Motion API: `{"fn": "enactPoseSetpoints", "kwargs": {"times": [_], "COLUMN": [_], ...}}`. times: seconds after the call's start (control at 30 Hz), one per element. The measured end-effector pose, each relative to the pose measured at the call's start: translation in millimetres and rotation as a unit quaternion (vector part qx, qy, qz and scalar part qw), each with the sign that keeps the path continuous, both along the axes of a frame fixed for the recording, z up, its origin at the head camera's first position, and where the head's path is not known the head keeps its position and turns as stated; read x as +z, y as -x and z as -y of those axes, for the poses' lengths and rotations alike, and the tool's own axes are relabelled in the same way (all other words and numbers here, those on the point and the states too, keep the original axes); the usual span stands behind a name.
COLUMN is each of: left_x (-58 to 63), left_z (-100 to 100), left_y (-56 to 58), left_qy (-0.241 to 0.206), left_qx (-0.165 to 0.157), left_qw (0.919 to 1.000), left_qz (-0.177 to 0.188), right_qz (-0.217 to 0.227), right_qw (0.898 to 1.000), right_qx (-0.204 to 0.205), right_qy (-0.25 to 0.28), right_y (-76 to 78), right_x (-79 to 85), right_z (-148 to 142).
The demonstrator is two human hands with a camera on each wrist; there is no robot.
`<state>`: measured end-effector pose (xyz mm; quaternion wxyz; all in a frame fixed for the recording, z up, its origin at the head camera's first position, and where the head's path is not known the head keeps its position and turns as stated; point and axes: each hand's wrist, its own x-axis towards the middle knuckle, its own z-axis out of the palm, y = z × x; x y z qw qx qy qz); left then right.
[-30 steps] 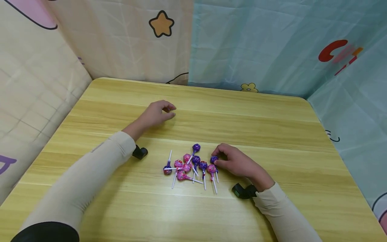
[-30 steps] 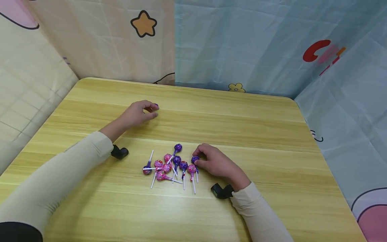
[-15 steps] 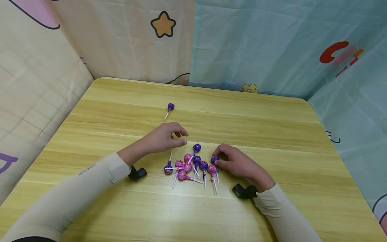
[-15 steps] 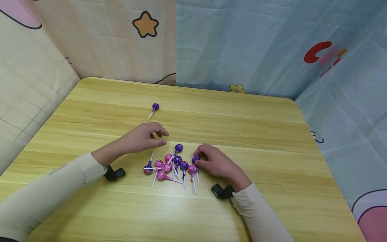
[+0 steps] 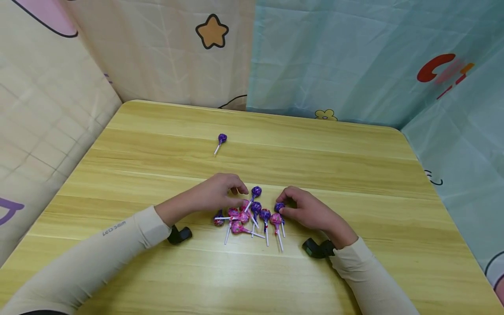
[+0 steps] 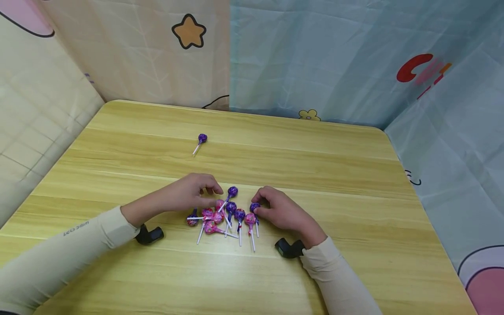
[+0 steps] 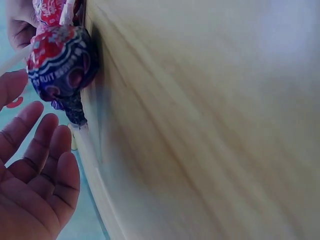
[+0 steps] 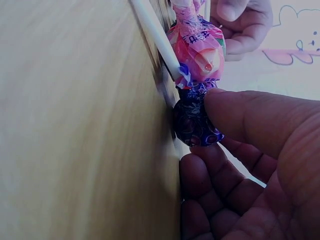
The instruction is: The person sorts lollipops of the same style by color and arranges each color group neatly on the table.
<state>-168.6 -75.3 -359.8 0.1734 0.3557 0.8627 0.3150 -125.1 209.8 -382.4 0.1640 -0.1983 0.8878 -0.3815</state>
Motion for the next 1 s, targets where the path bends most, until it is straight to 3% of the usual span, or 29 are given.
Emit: {"fn": "enactPoseSetpoints", "kwargs": {"times": [0.33,0.7,1.0], "left_x": [-4.8,-8.0,-10.1], "left_z": [-3,-7,-7], "left_y": [-0.2,-3.9,-6.4], "left_qy": [-0.001,0.006,0.001], "left_qx": [-0.003,-0.012,0.006], "left_qw": [0.9996,0.9998,0.9998], "left_qz": [0.027,0.016,0.02], "right_qz": [-0.002,-0.003,-0.014], "right_qw": [1.0,1.0,1.0], "right_qx": [0.003,0.002,-0.002], "right_qy": [0.005,0.003,-0.002], "right_y": [0.3,0.8,0.4], "right_x": [-0.6,0.6,-0.4], "right_z": [0,0,0]}}
